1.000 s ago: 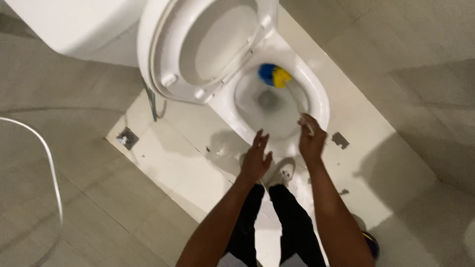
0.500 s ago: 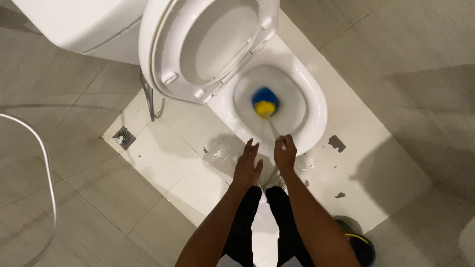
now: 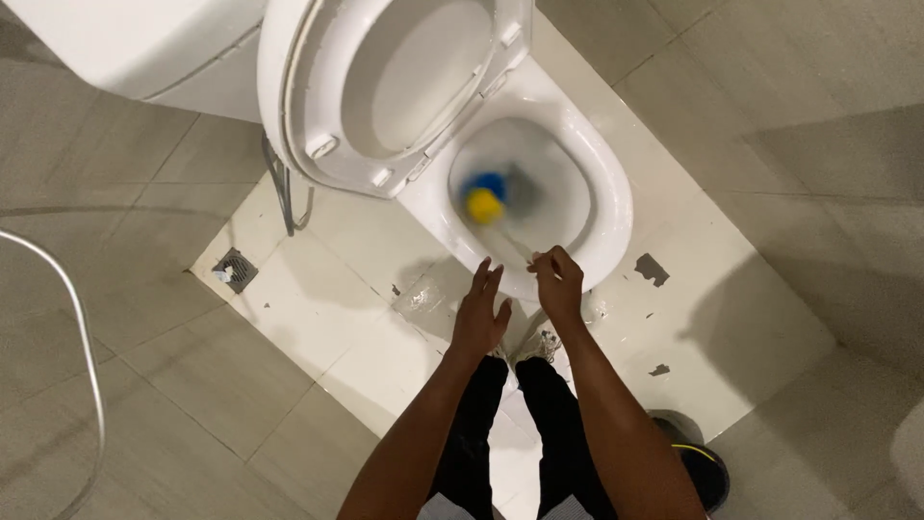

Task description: The person scrubs the inside of a toilet bowl with a toilet brush, then rinses the brush and the bowl using a handheld bidet sprayer. The person stands throughout the task in a tiled bathroom.

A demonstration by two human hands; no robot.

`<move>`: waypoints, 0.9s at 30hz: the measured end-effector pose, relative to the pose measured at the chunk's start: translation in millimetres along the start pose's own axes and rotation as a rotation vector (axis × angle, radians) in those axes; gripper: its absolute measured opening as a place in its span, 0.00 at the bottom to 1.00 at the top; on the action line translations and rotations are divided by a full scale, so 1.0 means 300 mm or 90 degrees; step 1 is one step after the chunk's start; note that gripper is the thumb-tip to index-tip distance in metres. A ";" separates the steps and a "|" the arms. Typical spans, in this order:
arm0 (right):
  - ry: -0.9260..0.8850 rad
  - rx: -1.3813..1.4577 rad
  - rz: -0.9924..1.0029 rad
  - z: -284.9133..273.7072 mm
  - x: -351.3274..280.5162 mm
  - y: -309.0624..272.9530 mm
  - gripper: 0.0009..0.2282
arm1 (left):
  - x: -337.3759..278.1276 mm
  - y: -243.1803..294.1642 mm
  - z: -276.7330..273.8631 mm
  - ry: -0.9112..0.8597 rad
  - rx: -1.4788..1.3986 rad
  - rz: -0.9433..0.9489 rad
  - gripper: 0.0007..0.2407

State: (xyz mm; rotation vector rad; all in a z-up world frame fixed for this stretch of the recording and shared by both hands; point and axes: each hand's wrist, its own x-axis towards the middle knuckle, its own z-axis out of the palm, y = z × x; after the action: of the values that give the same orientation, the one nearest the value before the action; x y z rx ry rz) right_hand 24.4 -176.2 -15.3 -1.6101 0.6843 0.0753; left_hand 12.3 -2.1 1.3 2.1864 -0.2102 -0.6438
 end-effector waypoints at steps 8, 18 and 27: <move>0.043 -0.099 -0.024 -0.028 -0.003 0.240 0.07 | 0.001 0.014 -0.002 -0.058 0.073 -0.034 0.29; 0.006 -0.221 -0.067 -0.096 -0.044 0.181 0.08 | -0.007 -0.031 0.033 -0.050 0.044 0.003 0.28; -0.111 -0.479 -0.040 -0.255 0.020 -0.177 0.11 | -0.041 0.014 0.022 -0.100 0.093 -0.042 0.29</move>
State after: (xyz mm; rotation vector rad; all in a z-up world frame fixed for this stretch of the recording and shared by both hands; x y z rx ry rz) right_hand 28.0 -249.4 42.7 -2.3064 0.4893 0.4662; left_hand -1.2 -5.0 5.6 2.2907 -0.2759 -0.8617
